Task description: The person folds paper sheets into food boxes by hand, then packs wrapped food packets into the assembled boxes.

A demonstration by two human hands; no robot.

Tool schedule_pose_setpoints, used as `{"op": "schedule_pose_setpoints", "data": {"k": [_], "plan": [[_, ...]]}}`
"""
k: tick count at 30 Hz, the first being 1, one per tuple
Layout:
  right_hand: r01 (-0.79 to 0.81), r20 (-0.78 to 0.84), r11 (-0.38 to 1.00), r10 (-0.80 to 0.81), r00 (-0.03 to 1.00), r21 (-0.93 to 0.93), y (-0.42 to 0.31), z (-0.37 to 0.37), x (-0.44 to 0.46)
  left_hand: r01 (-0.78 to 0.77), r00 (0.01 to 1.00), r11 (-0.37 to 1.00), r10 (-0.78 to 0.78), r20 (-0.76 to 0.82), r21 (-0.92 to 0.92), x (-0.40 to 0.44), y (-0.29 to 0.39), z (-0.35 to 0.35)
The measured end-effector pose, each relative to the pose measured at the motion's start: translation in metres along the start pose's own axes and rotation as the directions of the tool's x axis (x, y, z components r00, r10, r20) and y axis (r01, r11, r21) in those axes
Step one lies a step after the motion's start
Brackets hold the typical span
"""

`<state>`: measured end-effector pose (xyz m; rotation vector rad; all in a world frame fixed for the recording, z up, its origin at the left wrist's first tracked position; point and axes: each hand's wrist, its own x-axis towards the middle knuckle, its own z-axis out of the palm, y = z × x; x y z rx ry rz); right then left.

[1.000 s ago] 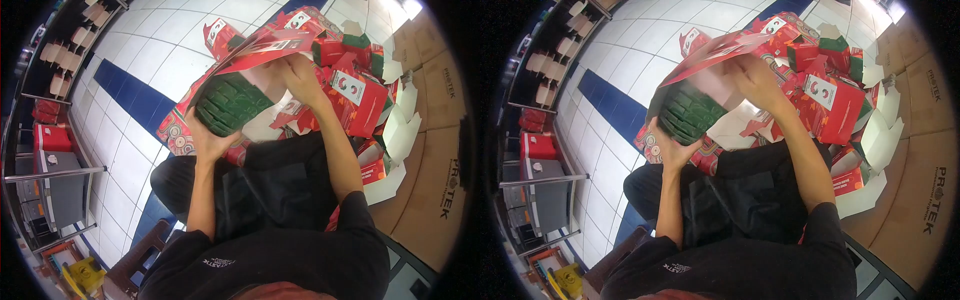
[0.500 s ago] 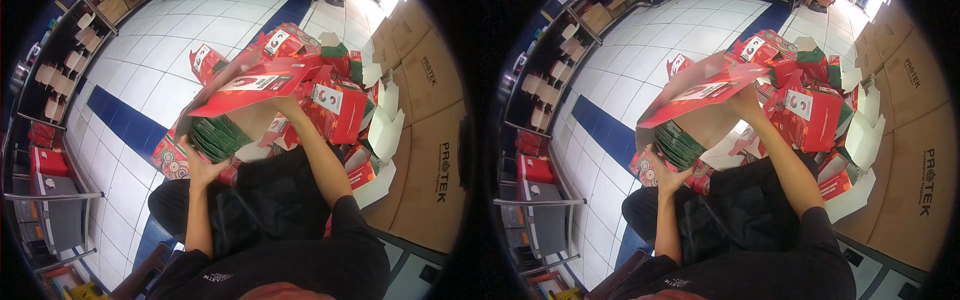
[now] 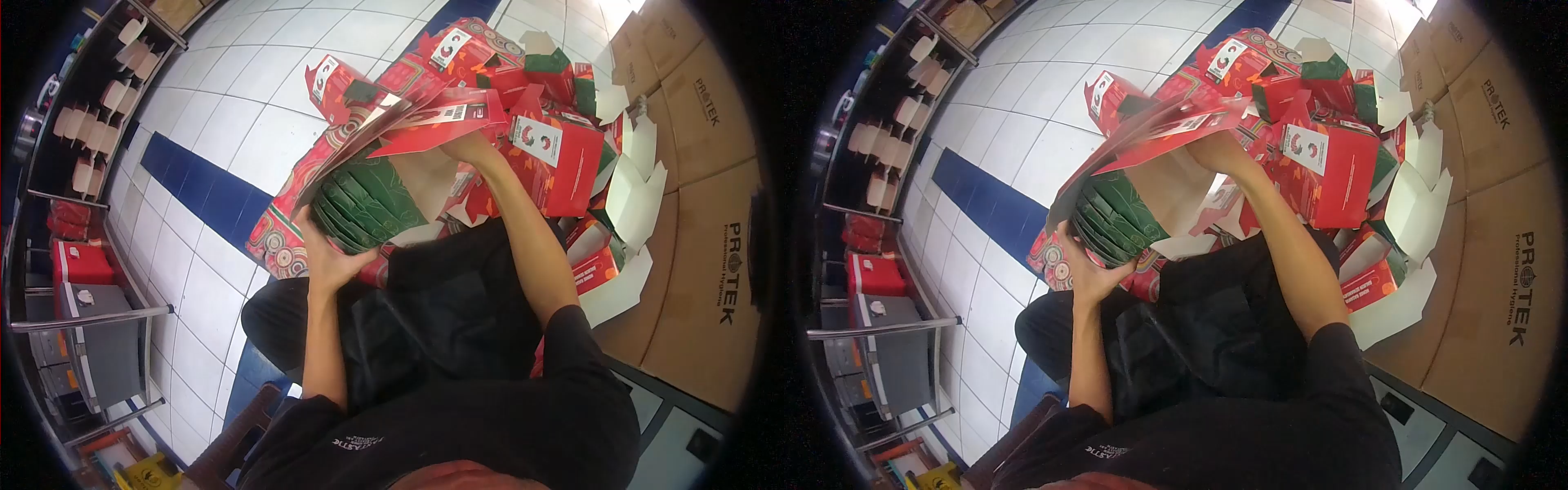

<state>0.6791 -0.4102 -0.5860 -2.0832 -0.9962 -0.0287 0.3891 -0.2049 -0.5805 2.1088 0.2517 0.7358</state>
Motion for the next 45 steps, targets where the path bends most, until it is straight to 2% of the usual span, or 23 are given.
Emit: {"op": "schedule_pose_setpoints", "data": {"k": [1,4,7,9,10,11,12,13,17,19,20,24,26,30,32,36,41,45], "plan": [[-0.024,0.013,1.000,0.023,1.000,0.010,-0.009,-0.006,-0.001,0.001,1.000,1.000,-0.001,0.009,0.017,0.000,-0.001,0.000],[0.038,-0.023,0.999,-0.038,0.999,0.014,-0.007,-0.003,-0.010,-0.005,1.000,0.998,0.004,0.030,0.055,0.002,-0.001,0.002],[0.171,-0.156,0.985,-0.163,0.974,0.039,-0.013,-0.005,-0.010,-0.044,0.999,0.996,0.045,-0.007,0.082,0.006,-0.002,0.009],[-0.054,-0.170,0.989,0.030,0.985,-0.138,-0.020,-0.007,0.007,-0.016,0.999,0.994,0.021,-0.045,0.107,0.009,0.003,0.010],[-0.116,-0.176,0.991,0.102,0.979,-0.073,-0.039,-0.012,0.008,0.008,0.997,0.992,0.002,-0.078,0.128,0.010,0.006,0.010],[-0.108,-0.166,0.992,0.096,0.981,-0.068,-0.058,-0.015,0.008,0.017,0.996,0.991,-0.005,-0.087,0.134,0.011,0.007,0.010],[-0.080,-0.047,0.952,0.098,0.994,0.294,-0.075,-0.016,0.007,0.024,0.997,0.982,-0.009,-0.081,0.187,0.012,0.007,0.009],[-0.086,0.064,0.782,0.060,0.996,0.617,-0.090,-0.014,0.005,0.028,0.997,0.970,-0.012,-0.071,0.241,0.013,0.007,0.008],[-0.162,0.129,0.775,0.104,0.986,0.611,-0.126,0.011,-0.005,-0.022,0.997,0.956,0.041,-0.061,0.293,0.016,0.005,0.008],[-0.037,-0.013,0.882,0.049,0.999,0.469,-0.126,0.017,-0.005,-0.067,0.992,0.946,0.098,-0.083,0.316,0.016,0.003,0.010],[-0.017,-0.028,0.874,0.035,0.999,0.486,-0.126,0.017,-0.006,-0.064,0.992,0.947,0.094,-0.082,0.315,0.015,0.003,0.010],[-0.006,-0.031,0.904,0.021,0.999,0.427,-0.128,0.018,-0.006,-0.035,0.995,0.954,0.062,-0.083,0.297,0.015,0.006,0.010],[0.057,-0.064,0.912,-0.033,0.997,0.407,-0.127,0.021,-0.005,-0.031,0.995,0.952,0.059,-0.085,0.306,0.014,0.005,0.010],[0.047,-0.055,0.929,-0.029,0.998,0.367,-0.137,0.019,-0.010,-0.032,0.993,0.950,0.067,-0.102,0.309,0.012,0.004,0.012],[0.040,-0.039,0.965,-0.031,0.999,0.258,-0.144,0.019,-0.014,-0.036,0.992,0.947,0.074,-0.107,0.318,0.011,0.004,0.013],[0.081,-0.021,0.926,-0.079,0.997,0.370,-0.132,0.020,-0.010,-0.040,0.995,0.952,0.065,-0.074,0.303,0.011,0.005,0.010],[0.021,0.216,0.909,-0.121,0.969,0.416,-0.131,0.000,-0.007,-0.036,0.997,0.962,0.051,-0.049,0.272,0.009,0.003,0.012],[0.060,0.194,0.891,-0.164,0.967,0.450,-0.130,-0.004,-0.007,-0.067,0.996,0.960,0.081,-0.039,0.271,0.012,0.003,0.011]]}}
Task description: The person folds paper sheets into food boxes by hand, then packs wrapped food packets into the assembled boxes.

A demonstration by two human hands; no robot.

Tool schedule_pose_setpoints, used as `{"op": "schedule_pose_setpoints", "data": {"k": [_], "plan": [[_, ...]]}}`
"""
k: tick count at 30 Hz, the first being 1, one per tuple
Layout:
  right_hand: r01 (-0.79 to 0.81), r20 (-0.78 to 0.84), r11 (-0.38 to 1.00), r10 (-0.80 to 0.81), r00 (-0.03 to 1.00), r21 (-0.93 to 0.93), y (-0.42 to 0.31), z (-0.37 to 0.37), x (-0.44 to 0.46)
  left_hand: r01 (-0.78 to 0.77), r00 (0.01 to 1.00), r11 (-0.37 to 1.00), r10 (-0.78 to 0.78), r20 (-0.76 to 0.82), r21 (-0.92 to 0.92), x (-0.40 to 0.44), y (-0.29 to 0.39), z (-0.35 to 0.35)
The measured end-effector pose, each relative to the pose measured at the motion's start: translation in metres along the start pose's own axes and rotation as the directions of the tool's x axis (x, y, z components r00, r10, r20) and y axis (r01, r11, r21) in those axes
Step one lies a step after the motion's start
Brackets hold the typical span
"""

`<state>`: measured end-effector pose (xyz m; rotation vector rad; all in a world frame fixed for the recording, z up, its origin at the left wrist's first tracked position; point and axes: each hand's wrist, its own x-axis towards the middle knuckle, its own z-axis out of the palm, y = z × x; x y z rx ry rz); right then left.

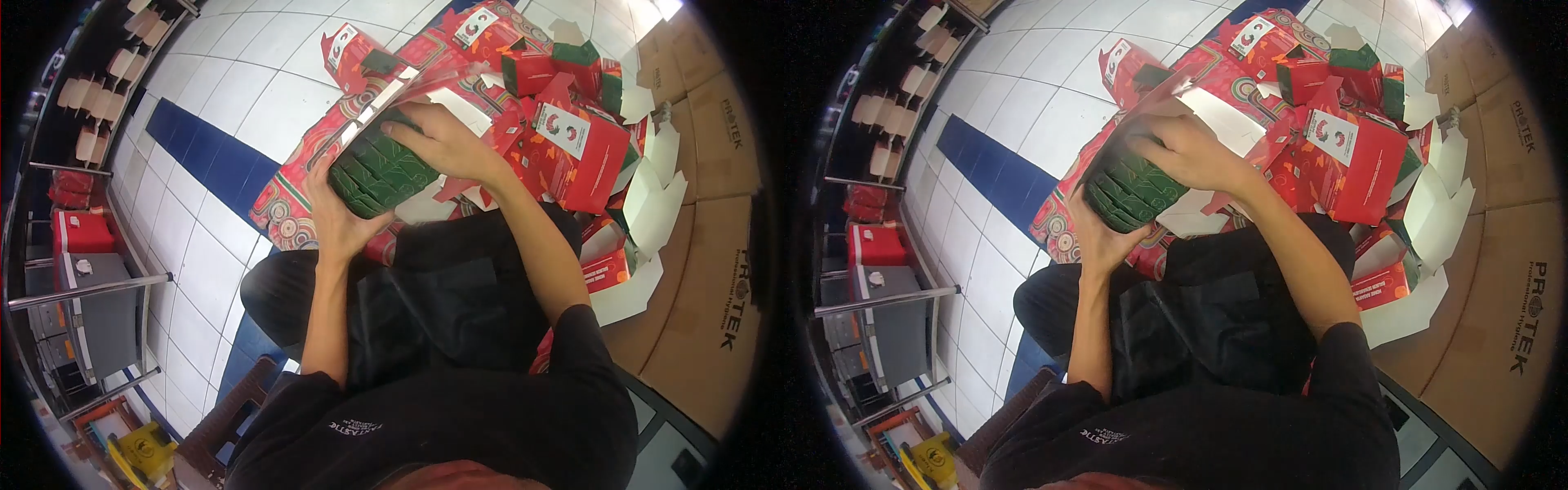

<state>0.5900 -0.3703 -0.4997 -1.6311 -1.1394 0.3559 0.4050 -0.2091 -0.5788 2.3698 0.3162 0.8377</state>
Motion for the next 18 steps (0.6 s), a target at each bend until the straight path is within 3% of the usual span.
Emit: {"op": "schedule_pose_setpoints", "data": {"k": [2,6,8,9,11,13,14,16,17,18], "plan": [[-0.077,-0.019,0.984,0.081,0.997,0.162,0.000,-0.002,-0.002,0.004,1.000,1.000,-0.004,0.007,0.005,0.001,-0.001,-0.001],[-0.108,-0.108,0.990,0.117,0.987,0.088,0.033,-0.035,0.003,0.066,0.997,0.997,-0.068,-0.044,-0.040,-0.001,-0.002,-0.005],[0.004,-0.257,0.995,0.022,0.966,0.102,0.041,-0.042,0.004,0.102,0.994,0.994,-0.103,-0.035,-0.035,0.001,-0.002,-0.005],[-0.091,-0.319,0.990,0.122,0.940,0.111,0.051,-0.045,0.005,0.110,0.991,0.993,-0.113,-0.070,-0.044,0.001,-0.002,-0.005],[-0.105,-0.327,0.990,0.132,0.936,0.099,0.065,-0.052,0.006,0.127,0.986,0.990,-0.132,-0.101,-0.054,0.002,-0.003,-0.007],[-0.153,-0.316,0.987,0.163,0.934,0.057,0.076,-0.057,0.004,0.268,0.931,0.925,-0.321,-0.173,-0.270,0.006,-0.006,-0.011],[-0.158,-0.311,0.986,0.166,0.936,0.051,0.082,-0.057,0.003,0.274,0.929,0.921,-0.328,-0.173,-0.277,0.005,-0.016,-0.014],[-0.306,-0.292,0.950,0.278,0.915,-0.055,0.094,-0.053,0.010,0.334,0.793,0.758,-0.547,-0.268,-0.561,0.008,-0.035,-0.022],[-0.306,-0.284,0.950,0.277,0.918,-0.063,0.101,-0.050,0.020,0.336,0.786,0.752,-0.555,-0.271,-0.567,0.005,-0.042,-0.023],[-0.368,-0.250,0.929,0.350,0.903,-0.032,0.105,-0.043,0.032,0.308,0.717,0.657,-0.636,-0.286,-0.688,0.008,-0.035,-0.033]]}}
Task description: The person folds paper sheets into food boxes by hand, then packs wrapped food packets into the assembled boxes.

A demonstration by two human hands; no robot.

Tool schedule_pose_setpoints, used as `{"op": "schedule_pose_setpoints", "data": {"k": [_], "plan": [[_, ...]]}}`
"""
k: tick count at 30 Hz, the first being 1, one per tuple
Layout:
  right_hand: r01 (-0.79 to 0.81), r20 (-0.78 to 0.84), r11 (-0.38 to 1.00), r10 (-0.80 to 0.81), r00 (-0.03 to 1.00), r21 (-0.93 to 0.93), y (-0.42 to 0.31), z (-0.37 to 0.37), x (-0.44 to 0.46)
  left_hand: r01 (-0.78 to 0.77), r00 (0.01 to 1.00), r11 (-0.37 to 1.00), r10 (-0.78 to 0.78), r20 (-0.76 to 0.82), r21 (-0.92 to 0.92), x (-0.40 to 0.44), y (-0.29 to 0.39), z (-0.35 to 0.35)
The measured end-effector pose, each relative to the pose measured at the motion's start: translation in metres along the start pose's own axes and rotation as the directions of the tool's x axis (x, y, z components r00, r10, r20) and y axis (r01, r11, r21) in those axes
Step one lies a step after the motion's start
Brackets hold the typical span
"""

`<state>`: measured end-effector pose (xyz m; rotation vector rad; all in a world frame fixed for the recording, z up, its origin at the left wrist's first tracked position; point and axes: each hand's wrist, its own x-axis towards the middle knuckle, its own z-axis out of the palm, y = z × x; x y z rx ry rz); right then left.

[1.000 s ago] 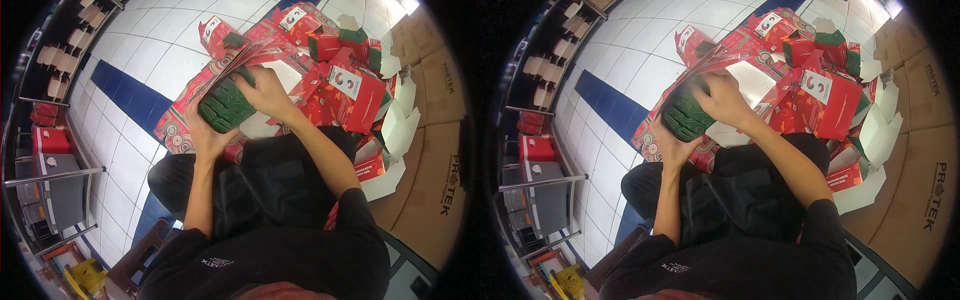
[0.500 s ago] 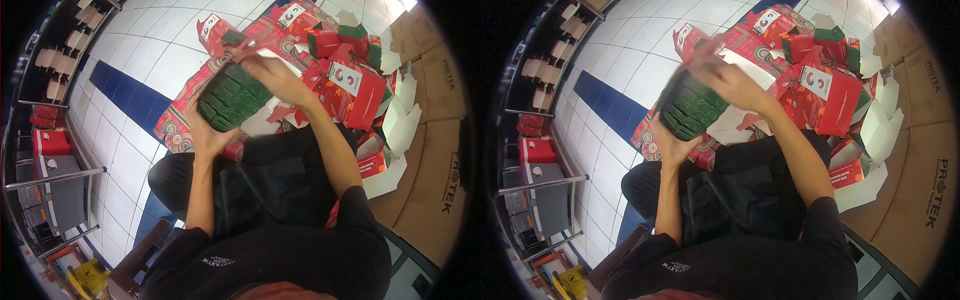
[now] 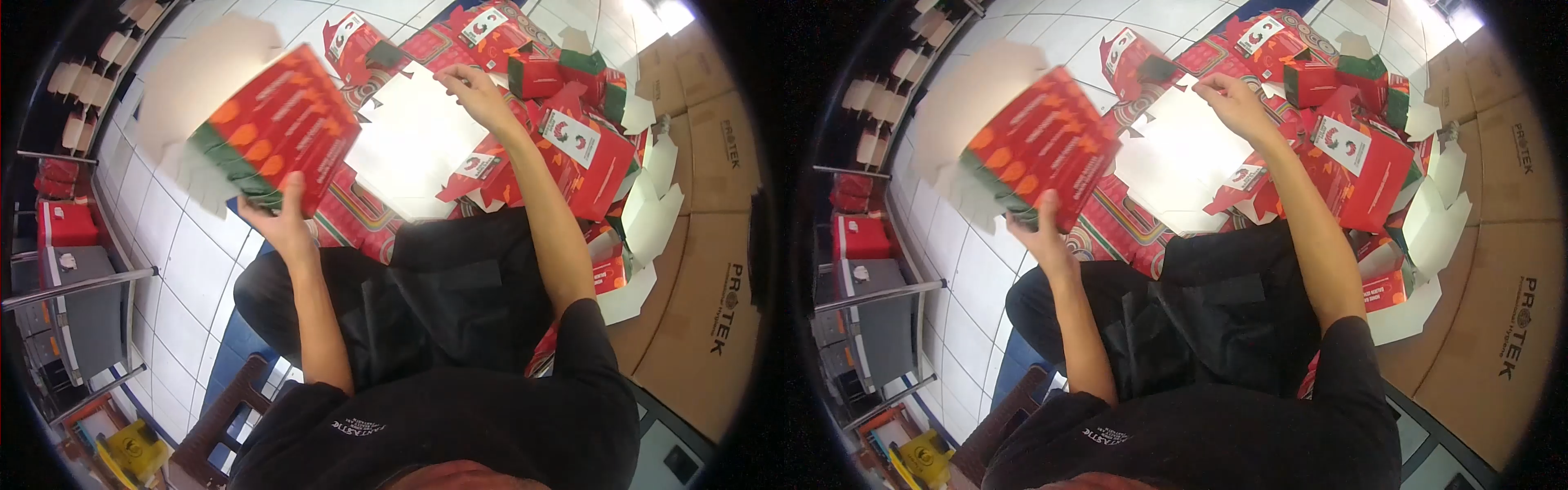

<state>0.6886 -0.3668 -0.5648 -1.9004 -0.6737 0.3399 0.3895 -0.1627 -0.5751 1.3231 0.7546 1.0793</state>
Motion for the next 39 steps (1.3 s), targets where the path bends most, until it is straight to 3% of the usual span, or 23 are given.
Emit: {"op": "schedule_pose_setpoints", "data": {"k": [1,2,4,5,6,7,12,14,19,21,22,24,25,26,28,29,30,32,34,36,38,39], "plan": [[-0.075,0.037,0.997,0.074,0.997,0.010,0.003,0.008,0.011,0.065,0.994,0.988,-0.077,-0.075,-0.142,0.001,0.010,-0.003],[-0.081,0.044,0.997,0.081,0.996,0.001,0.018,0.018,0.032,0.076,0.993,0.987,-0.088,-0.081,-0.144,0.004,0.015,-0.007],[-0.044,0.019,0.974,0.049,0.999,-0.224,0.067,0.045,0.081,0.121,0.980,0.964,-0.153,-0.124,-0.235,0.012,0.019,-0.015],[-0.045,0.029,0.972,0.053,0.998,-0.229,0.076,0.059,0.093,0.131,0.979,0.956,-0.166,-0.116,-0.262,0.015,0.019,-0.018],[0.131,-0.067,0.860,-0.188,0.980,-0.493,0.081,0.077,0.106,0.136,0.977,0.955,-0.173,-0.122,-0.263,0.015,0.025,-0.019],[0.243,-0.080,0.645,-0.429,0.900,-0.725,0.093,0.104,0.127,0.164,0.974,0.945,-0.200,-0.102,-0.284,0.022,0.023,-0.019],[0.156,-0.249,0.661,-0.476,0.843,-0.734,0.117,0.157,0.186,0.265,0.951,0.924,-0.297,-0.082,-0.275,0.026,0.009,-0.026],[0.014,-0.381,0.807,-0.294,0.877,-0.590,0.135,0.165,0.208,0.286,0.950,0.930,-0.306,-0.055,-0.232,0.026,-0.005,-0.035],[0.118,-0.456,0.805,-0.443,0.772,-0.582,0.117,0.139,0.214,0.299,0.946,0.918,-0.321,-0.043,-0.261,0.024,-0.007,-0.041],[0.238,-0.530,0.920,-0.376,0.760,-0.311,0.109,0.110,0.206,0.294,0.948,0.914,-0.317,-0.041,-0.280,0.024,-0.007,-0.042],[0.241,-0.526,0.917,-0.383,0.759,-0.319,0.109,0.094,0.200,0.284,0.952,0.913,-0.306,-0.031,-0.294,0.024,-0.007,-0.041],[-0.023,-0.279,1.000,0.016,0.960,-0.020,0.111,0.062,0.183,0.273,0.954,0.917,-0.297,-0.042,-0.290,0.025,-0.003,-0.035],[-0.196,-0.102,0.976,0.205,0.973,0.096,0.112,0.048,0.173,0.263,0.956,0.925,-0.287,-0.053,-0.274,0.025,0.000,-0.032],[-0.191,-0.108,0.977,0.201,0.974,0.092,0.113,0.037,0.161,0.262,0.957,0.923,-0.286,-0.049,-0.281,0.026,0.001,-0.030],[-0.277,0.000,0.957,0.278,0.961,-0.086,0.110,0.026,0.129,0.220,0.971,0.933,-0.238,-0.030,-0.284,0.026,0.003,-0.027],[-0.144,-0.069,0.968,0.132,0.989,-0.205,0.107,0.028,0.112,0.207,0.973,0.933,-0.229,-0.039,-0.295,0.024,0.011,-0.022],[-0.135,-0.067,0.969,0.123,0.990,-0.206,0.119,0.030,0.101,0.200,0.974,0.933,-0.223,-0.043,-0.300,0.024,0.012,-0.023],[-0.120,-0.197,0.915,0.045,0.979,-0.386,0.148,0.030,0.081,0.175,0.980,0.945,-0.195,-0.043,-0.276,0.023,0.009,-0.024],[-0.106,-0.157,0.787,0.012,0.987,-0.608,0.102,0.059,0.032,0.196,0.970,0.932,-0.229,-0.076,-0.304,0.019,0.014,-0.021],[0.036,-0.099,0.837,-0.107,0.989,-0.545,0.082,0.089,-0.009,0.228,0.972,0.928,-0.235,0.013,-0.295,0.020,0.015,-0.023],[0.247,0.317,0.690,-0.028,0.948,-0.680,0.083,0.100,-0.031,0.241,0.969,0.927,-0.246,0.021,-0.288,0.019,0.004,-0.023],[0.252,0.315,0.692,-0.038,0.948,-0.676,0.080,0.106,-0.044,0.267,0.962,0.923,-0.270,0.026,-0.278,0.019,0.000,-0.025]]}}
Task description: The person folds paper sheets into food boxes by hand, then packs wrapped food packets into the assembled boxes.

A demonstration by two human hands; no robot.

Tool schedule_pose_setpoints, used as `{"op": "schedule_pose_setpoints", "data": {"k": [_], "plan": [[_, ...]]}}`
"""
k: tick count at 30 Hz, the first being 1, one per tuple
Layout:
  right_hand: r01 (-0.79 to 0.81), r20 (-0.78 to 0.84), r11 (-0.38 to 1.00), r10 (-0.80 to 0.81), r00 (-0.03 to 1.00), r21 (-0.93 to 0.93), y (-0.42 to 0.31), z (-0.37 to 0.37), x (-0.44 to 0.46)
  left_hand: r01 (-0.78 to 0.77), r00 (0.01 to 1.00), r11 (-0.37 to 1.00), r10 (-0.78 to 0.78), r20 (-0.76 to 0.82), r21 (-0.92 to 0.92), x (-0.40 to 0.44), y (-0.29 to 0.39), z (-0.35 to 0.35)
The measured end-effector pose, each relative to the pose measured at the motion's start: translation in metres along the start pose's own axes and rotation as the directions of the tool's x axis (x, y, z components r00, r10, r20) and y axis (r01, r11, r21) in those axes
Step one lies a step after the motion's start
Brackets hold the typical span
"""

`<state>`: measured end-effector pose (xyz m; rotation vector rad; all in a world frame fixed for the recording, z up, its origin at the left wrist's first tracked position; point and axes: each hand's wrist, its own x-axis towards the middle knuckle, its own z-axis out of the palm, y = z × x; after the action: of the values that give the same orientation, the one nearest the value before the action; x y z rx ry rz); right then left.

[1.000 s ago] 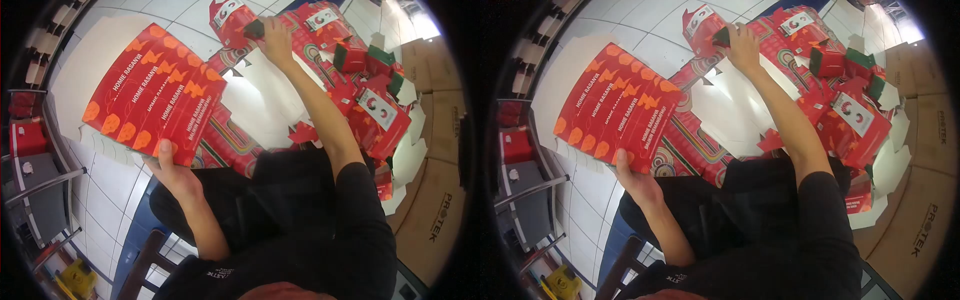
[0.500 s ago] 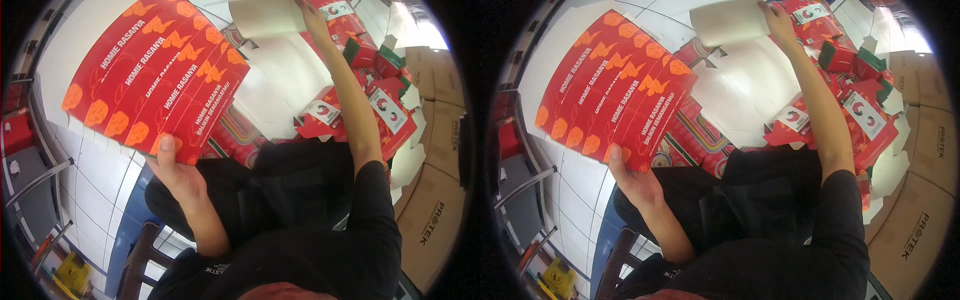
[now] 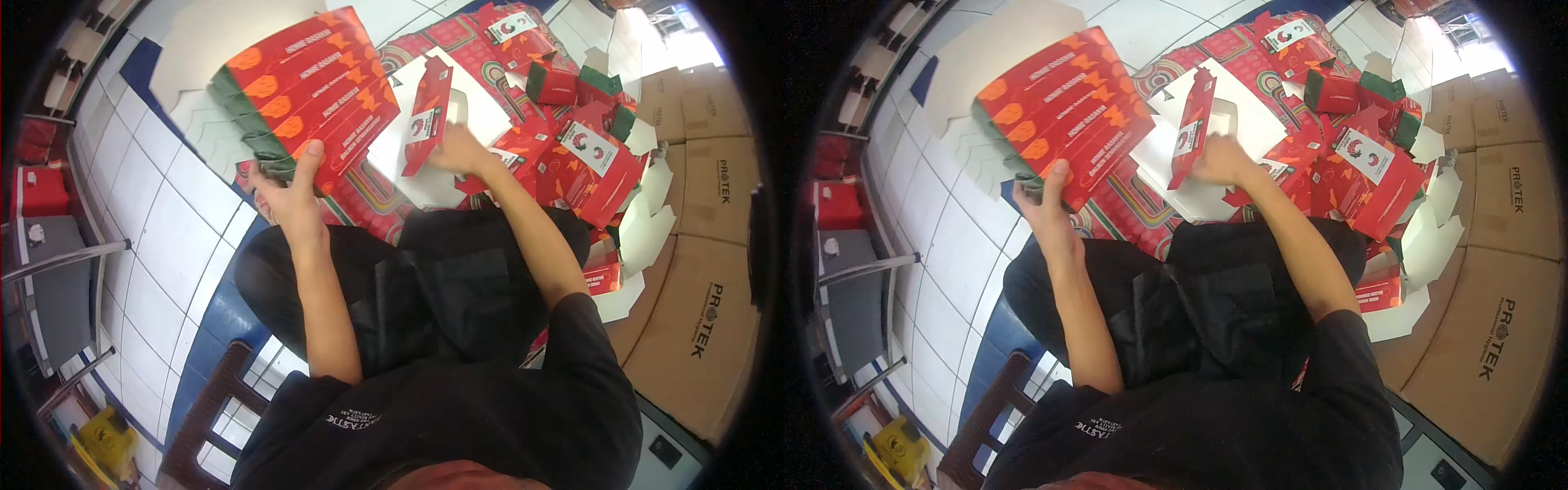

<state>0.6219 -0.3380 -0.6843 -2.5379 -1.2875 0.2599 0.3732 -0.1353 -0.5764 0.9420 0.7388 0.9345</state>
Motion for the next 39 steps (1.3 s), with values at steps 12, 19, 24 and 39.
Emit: {"op": "schedule_pose_setpoints", "data": {"k": [12,19,24,39], "plan": [[0.223,-0.464,0.684,0.190,0.865,0.695,-0.018,-0.155,0.001,-0.257,0.965,0.801,0.179,0.193,0.540,-0.017,0.000,0.015],[0.378,-0.402,0.175,0.136,0.905,0.909,-0.017,-0.219,-0.059,-0.564,0.825,0.442,0.268,0.497,0.698,-0.030,-0.025,0.038],[0.347,-0.386,0.278,0.098,0.917,0.895,-0.008,-0.206,-0.072,-0.679,0.734,0.283,0.236,0.637,0.677,-0.037,-0.034,0.046],[0.419,-0.569,0.677,-0.001,0.822,0.605,-0.037,-0.169,-0.055,-0.730,0.680,0.367,0.302,0.669,0.577,-0.040,-0.044,0.041]]}}
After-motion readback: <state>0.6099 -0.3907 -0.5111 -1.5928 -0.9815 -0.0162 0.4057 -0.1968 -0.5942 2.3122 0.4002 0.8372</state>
